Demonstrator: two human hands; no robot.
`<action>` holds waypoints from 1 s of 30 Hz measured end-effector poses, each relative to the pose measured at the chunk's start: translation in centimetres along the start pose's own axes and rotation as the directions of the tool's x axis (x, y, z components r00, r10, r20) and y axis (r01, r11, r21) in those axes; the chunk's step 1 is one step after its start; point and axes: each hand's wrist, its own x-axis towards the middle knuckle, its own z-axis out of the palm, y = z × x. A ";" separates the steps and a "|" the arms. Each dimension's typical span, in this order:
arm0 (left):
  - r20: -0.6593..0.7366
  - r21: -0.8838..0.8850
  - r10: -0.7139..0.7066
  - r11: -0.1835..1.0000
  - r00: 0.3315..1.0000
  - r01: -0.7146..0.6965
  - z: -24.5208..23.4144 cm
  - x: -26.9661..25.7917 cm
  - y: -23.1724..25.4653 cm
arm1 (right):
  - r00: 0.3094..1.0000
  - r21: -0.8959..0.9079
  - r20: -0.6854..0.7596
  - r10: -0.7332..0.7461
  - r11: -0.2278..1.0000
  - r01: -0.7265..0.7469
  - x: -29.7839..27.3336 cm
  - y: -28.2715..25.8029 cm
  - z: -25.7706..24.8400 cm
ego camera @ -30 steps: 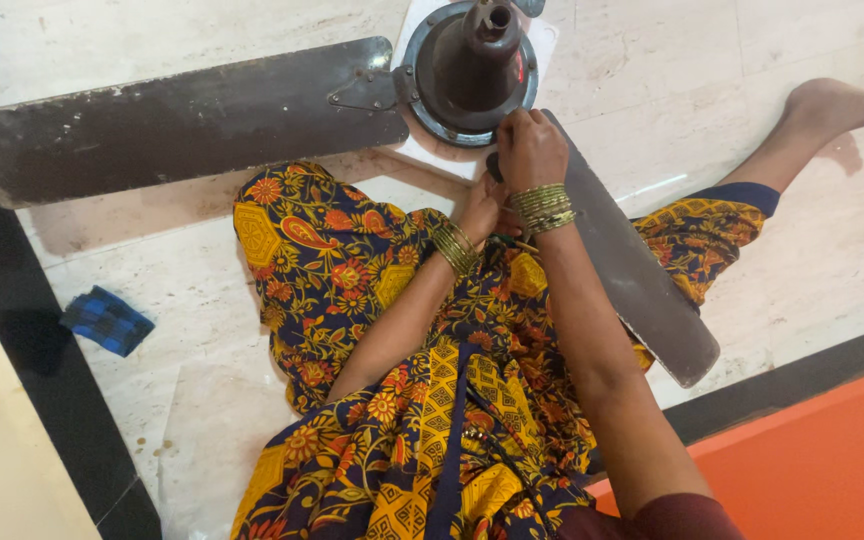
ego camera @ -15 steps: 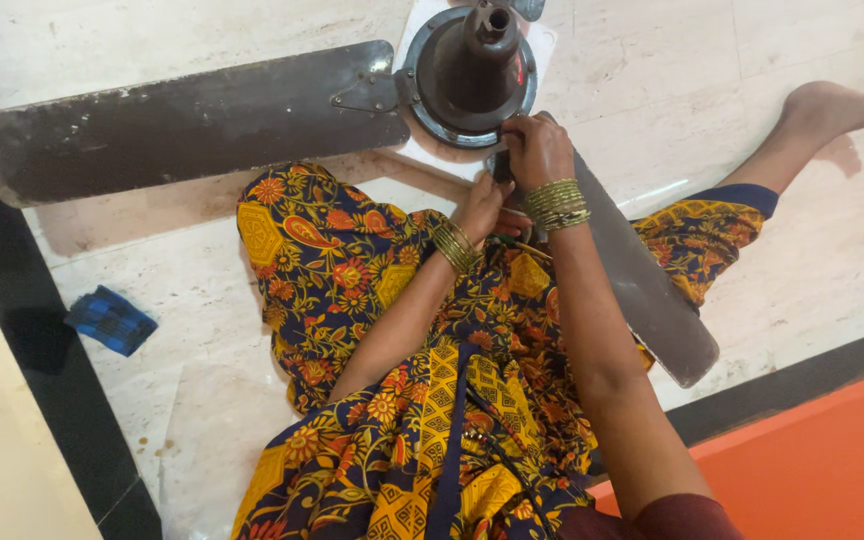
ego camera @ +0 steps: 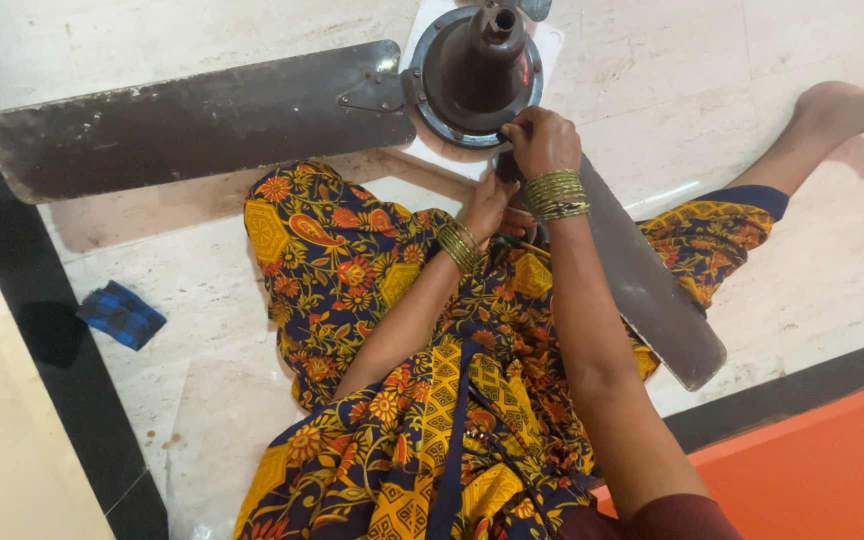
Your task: The person sits on the floor and uses a screwdriver to tighten screws on the central hub of a ceiling fan lying on the floor. They rotate the fan blades to access different screw locations and continue tightening them.
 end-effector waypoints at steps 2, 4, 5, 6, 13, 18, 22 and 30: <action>-0.003 0.000 0.006 1.000 1.000 -0.006 -0.1 0.1 -0.3 | 0.999 -0.005 -0.030 -0.012 1.000 0.012 -0.4 -0.1 -0.1; -0.009 0.008 0.023 1.000 1.000 -0.023 -0.2 0.5 -0.6 | 0.995 0.043 -0.079 -0.062 0.997 0.066 -0.8 -0.2 0.0; -0.021 0.015 0.038 0.999 0.999 -0.038 -0.3 0.7 -0.8 | 0.991 0.068 -0.102 -0.089 0.993 0.096 -0.9 -0.4 0.1; -0.032 0.021 0.054 0.998 0.998 -0.053 -0.3 0.9 -1.1 | 0.987 0.027 -0.125 -0.101 0.994 0.105 -1.1 -0.5 0.3; -0.028 0.053 0.049 0.997 0.998 -0.047 -0.9 2.0 -2.5 | 0.975 -0.114 -0.162 -0.150 0.985 0.133 -2.1 -1.0 0.8; -0.009 0.101 0.050 0.994 0.999 -0.049 -0.7 1.1 -1.0 | 0.974 -0.119 -0.115 -0.195 0.976 0.181 -2.3 -0.7 0.1; -0.040 0.133 0.033 0.991 0.999 -0.027 0.1 0.4 -0.3 | 0.981 -0.156 -0.082 -0.175 0.975 0.161 -2.6 -0.4 0.0; -0.005 0.119 0.034 0.992 0.999 -0.033 -0.6 1.3 -1.0 | 0.967 -0.298 -0.096 -0.236 0.934 0.198 -2.4 -0.8 0.9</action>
